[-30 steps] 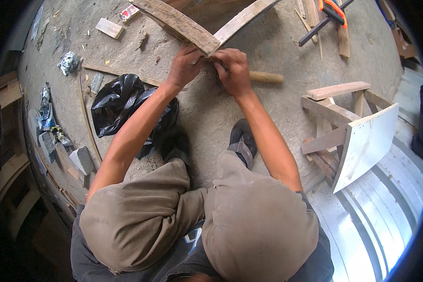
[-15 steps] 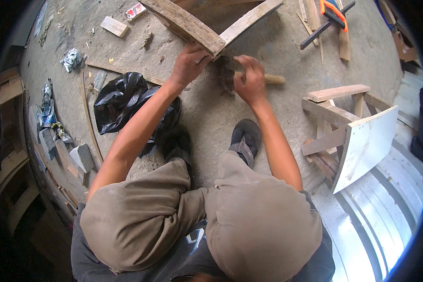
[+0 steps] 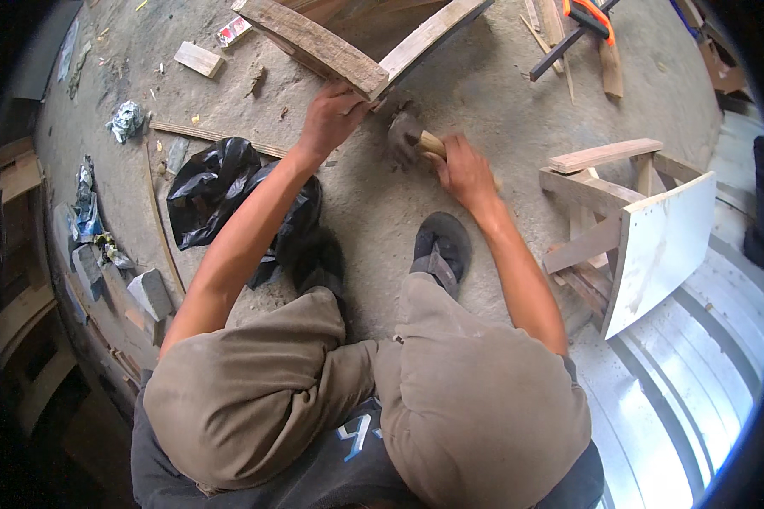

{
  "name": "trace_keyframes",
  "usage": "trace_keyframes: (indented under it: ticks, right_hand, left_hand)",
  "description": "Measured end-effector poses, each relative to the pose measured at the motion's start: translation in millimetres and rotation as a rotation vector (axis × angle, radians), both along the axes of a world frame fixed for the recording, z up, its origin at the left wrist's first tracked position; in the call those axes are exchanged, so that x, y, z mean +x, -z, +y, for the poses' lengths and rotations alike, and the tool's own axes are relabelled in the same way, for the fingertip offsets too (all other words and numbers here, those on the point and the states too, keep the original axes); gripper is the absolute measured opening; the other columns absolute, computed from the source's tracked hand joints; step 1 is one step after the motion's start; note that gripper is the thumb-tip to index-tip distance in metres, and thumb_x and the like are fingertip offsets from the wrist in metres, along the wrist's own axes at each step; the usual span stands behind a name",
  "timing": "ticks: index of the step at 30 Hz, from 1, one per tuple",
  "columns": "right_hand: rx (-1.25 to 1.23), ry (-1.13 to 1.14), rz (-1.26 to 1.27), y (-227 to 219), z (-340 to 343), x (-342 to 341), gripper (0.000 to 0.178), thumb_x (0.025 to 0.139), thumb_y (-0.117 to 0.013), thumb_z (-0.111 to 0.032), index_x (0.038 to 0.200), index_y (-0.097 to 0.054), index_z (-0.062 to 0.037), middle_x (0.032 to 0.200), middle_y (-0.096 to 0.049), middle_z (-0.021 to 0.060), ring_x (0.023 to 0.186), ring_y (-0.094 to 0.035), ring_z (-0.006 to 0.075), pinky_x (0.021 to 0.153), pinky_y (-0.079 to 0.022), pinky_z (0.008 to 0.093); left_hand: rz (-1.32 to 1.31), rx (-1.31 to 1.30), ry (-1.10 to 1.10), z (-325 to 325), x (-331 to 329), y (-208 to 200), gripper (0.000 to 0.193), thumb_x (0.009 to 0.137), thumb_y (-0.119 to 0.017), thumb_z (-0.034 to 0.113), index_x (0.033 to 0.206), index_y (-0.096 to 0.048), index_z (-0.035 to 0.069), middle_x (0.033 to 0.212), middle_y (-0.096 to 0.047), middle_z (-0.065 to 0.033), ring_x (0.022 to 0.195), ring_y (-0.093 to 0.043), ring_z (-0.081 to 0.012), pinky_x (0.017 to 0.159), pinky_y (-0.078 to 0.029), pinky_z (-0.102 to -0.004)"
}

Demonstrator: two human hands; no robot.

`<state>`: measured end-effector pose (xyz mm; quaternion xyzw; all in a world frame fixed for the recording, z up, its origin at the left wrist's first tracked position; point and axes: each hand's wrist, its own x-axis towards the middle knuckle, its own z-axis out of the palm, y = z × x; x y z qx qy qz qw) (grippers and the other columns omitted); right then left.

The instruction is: The person sits on the floor and uses a hand saw to cut a piece of wood. They then fit the cut piece into a wooden frame structure and secure it by hammering nails into the joints.

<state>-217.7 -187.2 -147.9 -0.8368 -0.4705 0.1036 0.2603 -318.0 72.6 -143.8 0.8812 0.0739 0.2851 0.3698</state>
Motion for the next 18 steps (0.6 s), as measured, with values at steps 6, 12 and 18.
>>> trace_keyframes:
  ticks: [6, 12, 18]
  right_hand:
    - [0.292, 0.387, 0.403, -24.7, 19.1, -62.8, 0.041, 0.104, -0.045, -0.037, 0.102, -0.057, 0.002, 0.072, -0.059, 0.0116, 0.064, -0.059, 0.0218, 0.061, -0.046, 0.0344]
    - [0.295, 0.459, 0.395, -27.2, 38.2, -72.4, 0.043, 0.103, -0.046, -0.039, 0.103, -0.058, 0.0017, 0.069, -0.059, 0.0126, 0.061, -0.059, 0.0253, 0.059, -0.047, 0.0366]
    - [0.285, 0.403, 0.355, -24.4, 36.7, -67.8, 0.049, 0.102, -0.046, -0.043, 0.103, -0.059, 0.0035, 0.069, -0.058, 0.0171, 0.061, -0.059, 0.0291, 0.059, -0.047, 0.0387]
  left_hand:
    - [0.046, 0.073, 0.035, 4.9, -2.1, -3.3, 0.017, 0.074, -0.074, 0.006, 0.092, -0.075, 0.008, 0.091, -0.068, -0.0095, 0.086, -0.064, -0.0318, 0.076, -0.052, -0.0408]
    - [0.059, 0.051, 0.01, 4.7, -1.9, 0.7, 0.011, 0.077, -0.074, 0.014, 0.088, -0.075, 0.013, 0.09, -0.069, -0.0021, 0.091, -0.065, -0.0248, 0.107, -0.04, -0.0459]
    - [0.029, 0.051, 0.027, 5.0, -0.8, 0.7, 0.011, 0.078, -0.073, 0.014, 0.089, -0.075, 0.012, 0.091, -0.069, -0.0033, 0.09, -0.065, -0.0249, 0.109, -0.039, -0.0452]
